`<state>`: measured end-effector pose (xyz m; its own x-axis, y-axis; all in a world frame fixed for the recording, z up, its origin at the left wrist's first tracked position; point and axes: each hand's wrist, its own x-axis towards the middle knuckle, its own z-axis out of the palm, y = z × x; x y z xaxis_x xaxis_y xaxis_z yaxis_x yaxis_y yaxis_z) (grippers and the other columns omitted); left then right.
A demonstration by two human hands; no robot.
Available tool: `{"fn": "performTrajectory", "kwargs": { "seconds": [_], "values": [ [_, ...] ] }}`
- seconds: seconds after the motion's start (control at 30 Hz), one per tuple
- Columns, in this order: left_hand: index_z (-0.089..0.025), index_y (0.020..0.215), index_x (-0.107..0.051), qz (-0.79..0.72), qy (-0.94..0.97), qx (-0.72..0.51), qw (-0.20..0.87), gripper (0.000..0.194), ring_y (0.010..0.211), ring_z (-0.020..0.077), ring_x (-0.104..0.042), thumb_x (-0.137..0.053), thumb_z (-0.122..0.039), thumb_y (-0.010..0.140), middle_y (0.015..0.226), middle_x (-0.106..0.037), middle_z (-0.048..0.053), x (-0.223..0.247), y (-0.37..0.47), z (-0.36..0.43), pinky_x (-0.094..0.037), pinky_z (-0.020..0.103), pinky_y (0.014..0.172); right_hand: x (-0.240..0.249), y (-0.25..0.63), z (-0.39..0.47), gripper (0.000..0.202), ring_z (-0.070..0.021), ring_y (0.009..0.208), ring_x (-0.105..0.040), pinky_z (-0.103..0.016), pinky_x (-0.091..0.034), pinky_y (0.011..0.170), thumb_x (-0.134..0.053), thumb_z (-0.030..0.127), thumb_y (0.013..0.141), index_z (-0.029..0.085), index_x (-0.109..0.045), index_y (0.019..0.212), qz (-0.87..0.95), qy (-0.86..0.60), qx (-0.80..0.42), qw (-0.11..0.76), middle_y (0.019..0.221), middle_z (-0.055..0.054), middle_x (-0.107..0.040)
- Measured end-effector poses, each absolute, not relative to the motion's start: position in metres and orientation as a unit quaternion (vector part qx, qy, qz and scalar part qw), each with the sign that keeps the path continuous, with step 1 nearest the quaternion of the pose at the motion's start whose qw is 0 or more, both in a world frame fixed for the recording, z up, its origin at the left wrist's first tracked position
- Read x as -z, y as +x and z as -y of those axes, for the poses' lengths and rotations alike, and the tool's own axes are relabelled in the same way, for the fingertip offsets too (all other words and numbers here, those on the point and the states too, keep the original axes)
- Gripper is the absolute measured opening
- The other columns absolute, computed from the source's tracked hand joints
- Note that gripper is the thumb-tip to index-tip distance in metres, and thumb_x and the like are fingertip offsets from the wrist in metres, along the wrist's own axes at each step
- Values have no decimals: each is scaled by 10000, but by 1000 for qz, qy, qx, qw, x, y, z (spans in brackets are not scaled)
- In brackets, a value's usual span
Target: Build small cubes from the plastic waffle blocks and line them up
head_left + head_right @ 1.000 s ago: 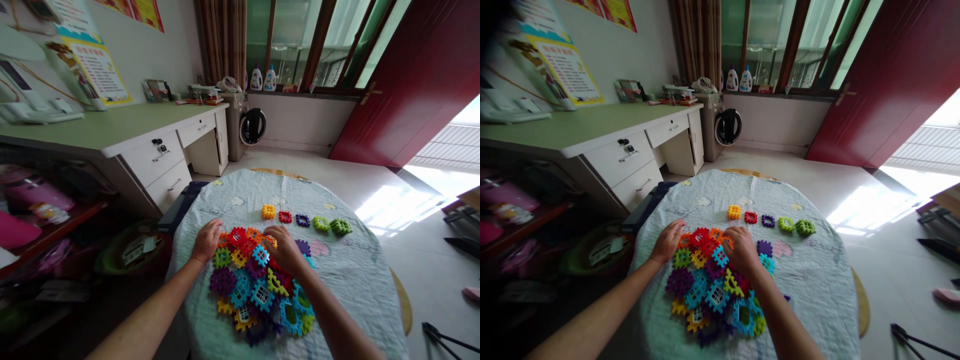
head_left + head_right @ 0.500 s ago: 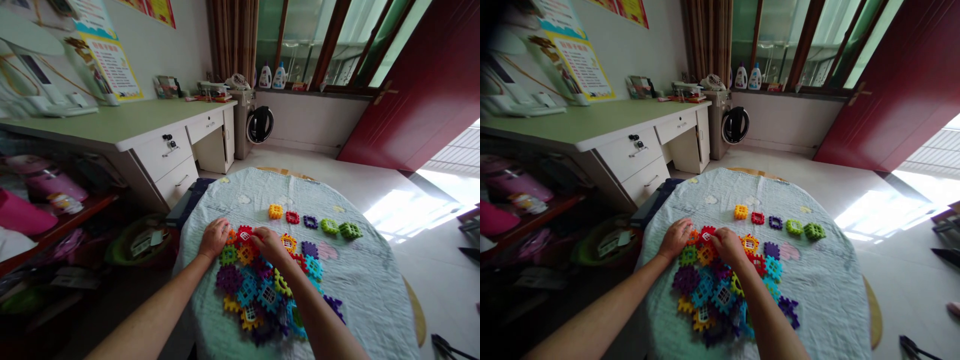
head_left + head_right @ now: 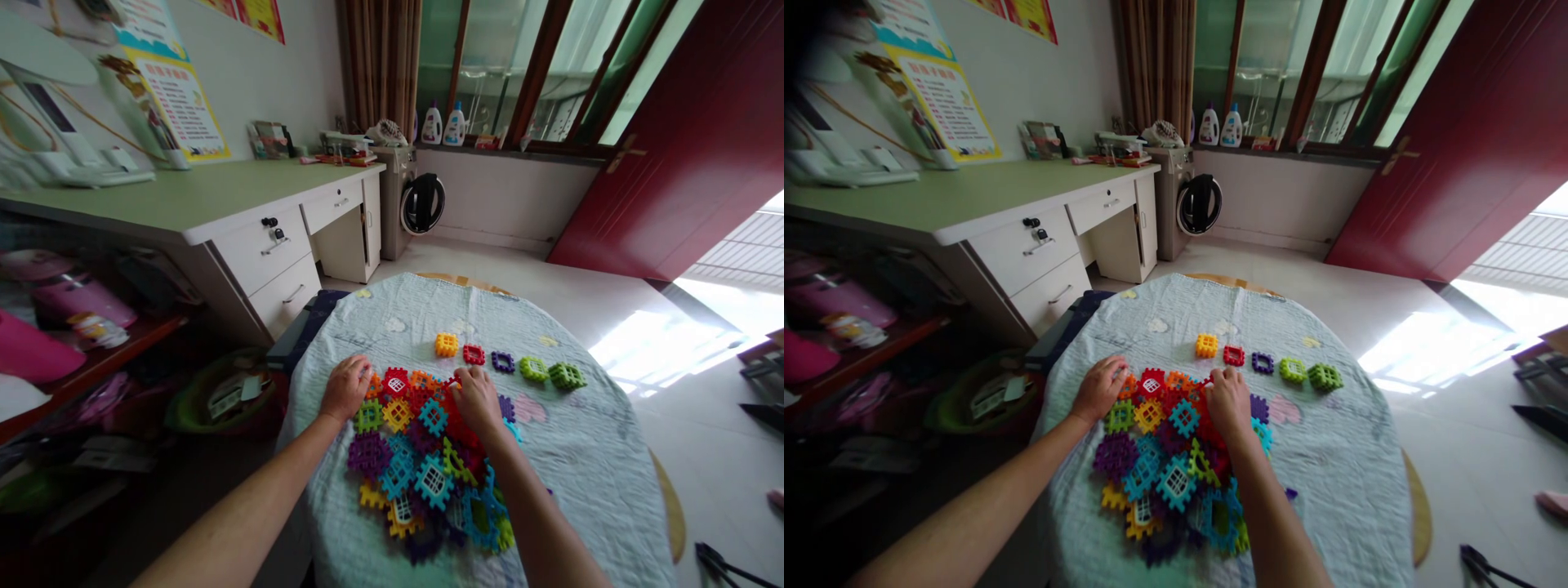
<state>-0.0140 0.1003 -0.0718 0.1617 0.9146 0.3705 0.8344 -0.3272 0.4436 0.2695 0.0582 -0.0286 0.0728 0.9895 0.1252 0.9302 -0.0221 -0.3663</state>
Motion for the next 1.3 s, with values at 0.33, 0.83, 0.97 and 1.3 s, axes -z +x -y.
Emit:
{"fn": "performTrajectory", "kwargs": {
  "seconds": [0.33,0.83,0.97,1.3],
  "values": [
    [-186,921,-643,-569,758,-314,58,189,1072,245,-606,-477,-270,885,1090,-677,97,78,-15,-102,-475,424,989,0,217,-50,293,-257,1019,-513,-349,-381,870,-585,316,811,226,-651,1081,773,-613,-157,52,1093,-84,-627],
    [-189,910,-638,-565,760,-316,53,135,1067,244,-612,-536,-232,832,1082,-678,91,76,-15,-102,-481,415,983,7,271,-55,156,-176,804,-560,-267,-412,729,-526,248,850,206,-676,838,666,-665,-112,318,846,-40,-604],
    [-187,910,-638,-566,760,-316,53,133,1069,249,-608,-539,-227,830,1082,-678,92,76,-15,-102,-480,425,981,13,278,-48,162,-205,914,-564,-292,-417,817,-521,247,868,212,-677,892,690,-676,-93,240,919,-64,-608],
    [-188,916,-632,-563,760,-321,53,135,1060,250,-612,-537,-234,831,1078,-679,94,77,-15,-101,-485,427,974,25,280,-41,522,-284,1061,-522,-363,-403,934,-681,326,736,168,-594,1225,686,-698,-127,159,1135,-121,-601]
  ]
}}
